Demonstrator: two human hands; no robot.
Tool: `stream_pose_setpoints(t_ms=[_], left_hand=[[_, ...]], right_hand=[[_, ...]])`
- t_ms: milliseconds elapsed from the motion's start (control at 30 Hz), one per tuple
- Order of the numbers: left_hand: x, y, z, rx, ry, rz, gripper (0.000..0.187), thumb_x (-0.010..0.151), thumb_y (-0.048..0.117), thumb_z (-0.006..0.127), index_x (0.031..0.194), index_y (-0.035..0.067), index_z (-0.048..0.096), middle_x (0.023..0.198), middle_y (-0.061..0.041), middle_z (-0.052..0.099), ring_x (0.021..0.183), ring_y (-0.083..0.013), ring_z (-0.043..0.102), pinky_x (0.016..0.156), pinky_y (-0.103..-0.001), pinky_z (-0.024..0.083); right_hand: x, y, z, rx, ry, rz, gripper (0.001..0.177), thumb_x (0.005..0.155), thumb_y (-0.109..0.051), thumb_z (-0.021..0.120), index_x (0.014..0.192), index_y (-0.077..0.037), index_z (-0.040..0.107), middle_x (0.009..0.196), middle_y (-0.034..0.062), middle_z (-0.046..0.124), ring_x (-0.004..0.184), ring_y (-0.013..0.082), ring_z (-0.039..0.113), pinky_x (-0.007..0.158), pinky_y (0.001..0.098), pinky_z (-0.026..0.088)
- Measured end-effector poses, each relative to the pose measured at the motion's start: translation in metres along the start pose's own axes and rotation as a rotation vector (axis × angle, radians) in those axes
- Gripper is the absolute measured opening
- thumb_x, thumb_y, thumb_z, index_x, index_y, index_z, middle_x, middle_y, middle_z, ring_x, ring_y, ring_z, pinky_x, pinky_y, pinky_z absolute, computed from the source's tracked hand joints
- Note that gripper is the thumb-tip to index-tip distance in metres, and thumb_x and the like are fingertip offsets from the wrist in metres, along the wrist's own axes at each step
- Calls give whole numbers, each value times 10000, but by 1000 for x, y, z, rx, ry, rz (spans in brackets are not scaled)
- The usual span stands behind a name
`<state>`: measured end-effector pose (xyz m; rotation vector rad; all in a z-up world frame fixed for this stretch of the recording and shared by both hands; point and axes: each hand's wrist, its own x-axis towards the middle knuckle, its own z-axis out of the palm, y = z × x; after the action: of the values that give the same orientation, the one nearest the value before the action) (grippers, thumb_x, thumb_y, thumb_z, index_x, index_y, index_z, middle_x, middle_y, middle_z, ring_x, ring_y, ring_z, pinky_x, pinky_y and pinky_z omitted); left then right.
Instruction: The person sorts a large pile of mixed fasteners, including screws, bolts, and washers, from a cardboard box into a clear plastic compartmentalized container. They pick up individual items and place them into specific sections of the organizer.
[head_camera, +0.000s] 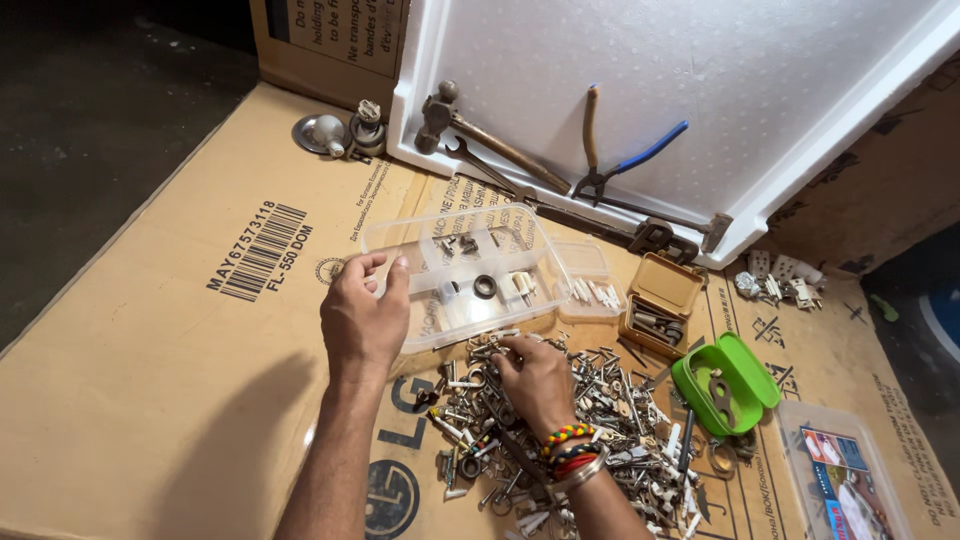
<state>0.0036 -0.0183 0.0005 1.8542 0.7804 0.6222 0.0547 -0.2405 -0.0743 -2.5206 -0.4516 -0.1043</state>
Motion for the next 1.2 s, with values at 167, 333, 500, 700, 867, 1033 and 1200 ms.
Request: stream_pose_setpoints(t_ms=[167,333,500,700,867,1033,1200], left_hand=[[2,-5,7,-2,-8,8,408,904,407,665,1132,70,697,1159,-150,709,1020,-274,700,872,-405,547],[3,-6,6,-1,-8,-2,411,902,415,668,1128,74,703,1154,-150,710,1023,-271,697,874,-407,545],[1,-3,3,-11,-3,4,412,904,417,668,1128,73,705,1148,-154,712,1024,-277,696,878,-410,542],[-1,0,2,-30,-3,-6,403,905,409,665,1124,73,707,1145,-158,718,1029,-285,702,884,-408,544],[1,0,2,-46,8,-10,400,894,400,672,1118,71,708,1152,-166,712,1036,-296,697,887,-416,540],[2,1,2,-54,2,-34,394,888,396,674,1116,76,705,1150,-163,712,1034,-299,697,887,-413,538],[6,0,2,-52,18,-26,394,880,396,680,1108,76,704,1123,-163,722,1020,-305,697,875,-411,540]], right_hand=[[-2,-1,13,-87,40,-1,163,816,-208,764,970,-168,796,777,47,752,636,166,665,591,327,535],[-12,-6,12,-198,11,-24,68,882,-202,736,877,-170,796,742,38,757,629,158,645,552,306,503],[-23,-12,-17,77,-65,161,103,886,-189,704,951,-158,778,813,26,801,580,103,691,471,230,527],[23,-10,-48,216,-24,115,181,891,-212,705,1035,-122,768,890,51,807,632,99,716,493,193,564],[103,-25,-36,151,11,-22,191,892,-214,739,1052,-119,785,983,58,797,797,128,752,672,249,620],[170,-58,12,144,-128,-53,178,841,-172,778,1010,-123,805,938,67,803,799,156,763,750,298,616],[210,-65,60,-33,-224,-73,199,774,-171,785,963,-126,831,895,91,798,785,183,752,763,327,597]])
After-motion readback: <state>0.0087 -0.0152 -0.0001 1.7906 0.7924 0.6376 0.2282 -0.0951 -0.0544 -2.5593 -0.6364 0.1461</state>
